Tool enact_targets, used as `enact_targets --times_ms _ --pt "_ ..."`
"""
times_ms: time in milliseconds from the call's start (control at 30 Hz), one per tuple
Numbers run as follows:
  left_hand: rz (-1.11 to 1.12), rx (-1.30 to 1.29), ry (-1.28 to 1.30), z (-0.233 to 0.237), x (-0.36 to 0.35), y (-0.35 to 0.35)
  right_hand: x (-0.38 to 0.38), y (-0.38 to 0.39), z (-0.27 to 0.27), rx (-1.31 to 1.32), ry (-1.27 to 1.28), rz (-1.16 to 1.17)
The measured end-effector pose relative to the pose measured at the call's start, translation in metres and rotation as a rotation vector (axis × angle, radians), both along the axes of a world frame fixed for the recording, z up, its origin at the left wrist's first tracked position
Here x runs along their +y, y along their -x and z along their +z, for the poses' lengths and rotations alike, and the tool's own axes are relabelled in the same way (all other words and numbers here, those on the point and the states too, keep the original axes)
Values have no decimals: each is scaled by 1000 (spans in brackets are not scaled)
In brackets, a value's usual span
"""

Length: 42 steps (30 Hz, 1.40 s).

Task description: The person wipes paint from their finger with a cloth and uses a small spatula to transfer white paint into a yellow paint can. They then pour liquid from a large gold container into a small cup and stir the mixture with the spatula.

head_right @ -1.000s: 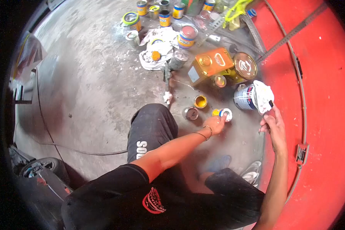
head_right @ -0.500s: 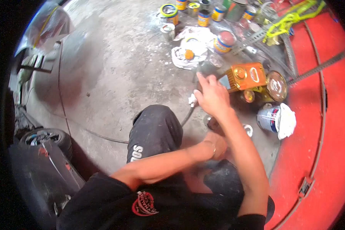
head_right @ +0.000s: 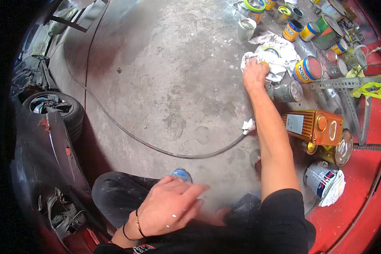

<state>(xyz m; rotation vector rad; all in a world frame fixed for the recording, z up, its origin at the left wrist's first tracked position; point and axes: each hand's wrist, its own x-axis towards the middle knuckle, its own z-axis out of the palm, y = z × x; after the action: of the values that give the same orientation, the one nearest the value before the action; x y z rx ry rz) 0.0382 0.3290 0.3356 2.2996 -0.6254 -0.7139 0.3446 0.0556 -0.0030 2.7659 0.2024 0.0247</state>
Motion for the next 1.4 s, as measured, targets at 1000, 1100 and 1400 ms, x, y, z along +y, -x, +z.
enact_targets --times_ms 1000,1100,1400 --pt "-943 88 -24 -113 -106 -16 -167 407 245 238 -640 -309" --pt "-1261 208 -256 -97 -146 18 -209 473 250 157 -503 -537" --pt "-1452 -59 -497 -159 -196 66 -171 513 193 220 -569 -489"
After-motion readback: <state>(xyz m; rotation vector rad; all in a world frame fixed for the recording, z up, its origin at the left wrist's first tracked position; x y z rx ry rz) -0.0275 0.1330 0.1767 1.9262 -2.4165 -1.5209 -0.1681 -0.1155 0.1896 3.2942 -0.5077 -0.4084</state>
